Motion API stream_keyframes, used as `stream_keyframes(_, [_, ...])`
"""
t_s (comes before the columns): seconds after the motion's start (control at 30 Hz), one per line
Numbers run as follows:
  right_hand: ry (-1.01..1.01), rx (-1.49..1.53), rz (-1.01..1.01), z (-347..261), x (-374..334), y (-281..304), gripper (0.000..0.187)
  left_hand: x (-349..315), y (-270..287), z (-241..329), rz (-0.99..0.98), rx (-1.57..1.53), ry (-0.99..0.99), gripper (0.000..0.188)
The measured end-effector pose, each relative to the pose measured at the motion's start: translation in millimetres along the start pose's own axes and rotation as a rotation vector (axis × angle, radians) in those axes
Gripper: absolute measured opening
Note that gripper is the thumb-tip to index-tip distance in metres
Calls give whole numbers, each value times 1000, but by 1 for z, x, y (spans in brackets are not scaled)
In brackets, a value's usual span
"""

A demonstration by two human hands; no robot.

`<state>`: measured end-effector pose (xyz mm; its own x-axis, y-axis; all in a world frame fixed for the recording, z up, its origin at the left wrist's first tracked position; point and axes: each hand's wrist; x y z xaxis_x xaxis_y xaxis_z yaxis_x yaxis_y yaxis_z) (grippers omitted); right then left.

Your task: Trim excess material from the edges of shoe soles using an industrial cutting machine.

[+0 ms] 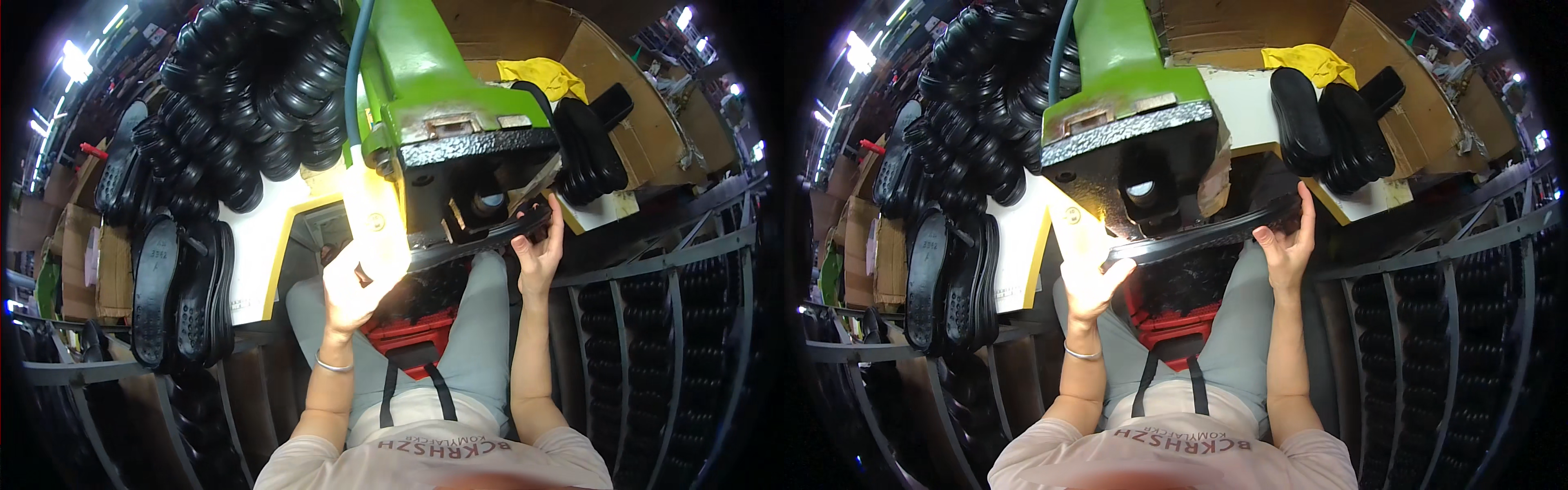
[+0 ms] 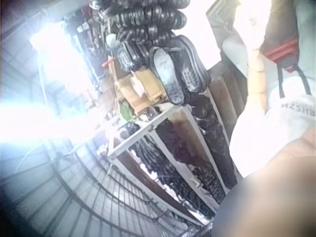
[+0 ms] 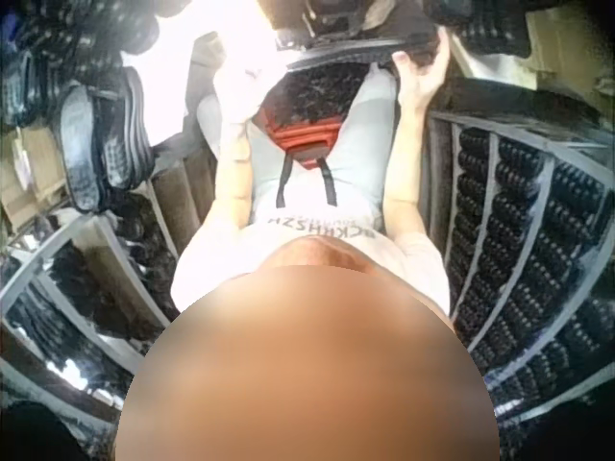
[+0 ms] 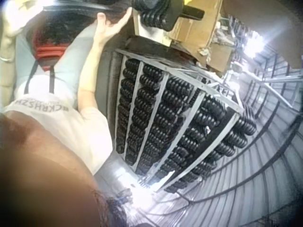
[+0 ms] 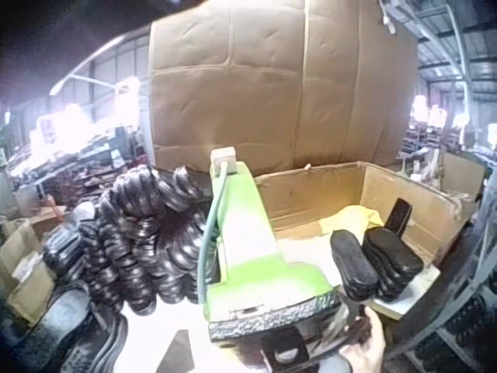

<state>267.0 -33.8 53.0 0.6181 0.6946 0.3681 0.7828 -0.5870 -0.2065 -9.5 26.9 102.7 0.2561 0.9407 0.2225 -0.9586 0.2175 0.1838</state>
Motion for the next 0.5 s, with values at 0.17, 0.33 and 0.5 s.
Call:
stream_keyframes(0.17, [14, 5, 21, 5, -9, -19, 95, 0, 14, -18, 58, -94, -122, 26])
stream_keyframes(0.33, [-39, 43, -33, 9, -22, -48, 99, 0, 50, -33, 50, -205, -41, 28])
stream_keyframes(0.5, [-15, 1, -44, 20, -49, -77, 90, -11, 90, -84, 52, -393, -17, 27])
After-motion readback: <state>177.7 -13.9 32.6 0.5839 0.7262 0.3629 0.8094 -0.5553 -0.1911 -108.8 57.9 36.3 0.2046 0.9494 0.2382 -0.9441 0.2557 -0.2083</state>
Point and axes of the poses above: each hand's wrist, its own x-axis towards the middle knuckle, its own y-axis out of the back of the hand, z = x × y, and after that the axes turned 3 degrees about z, right-handed
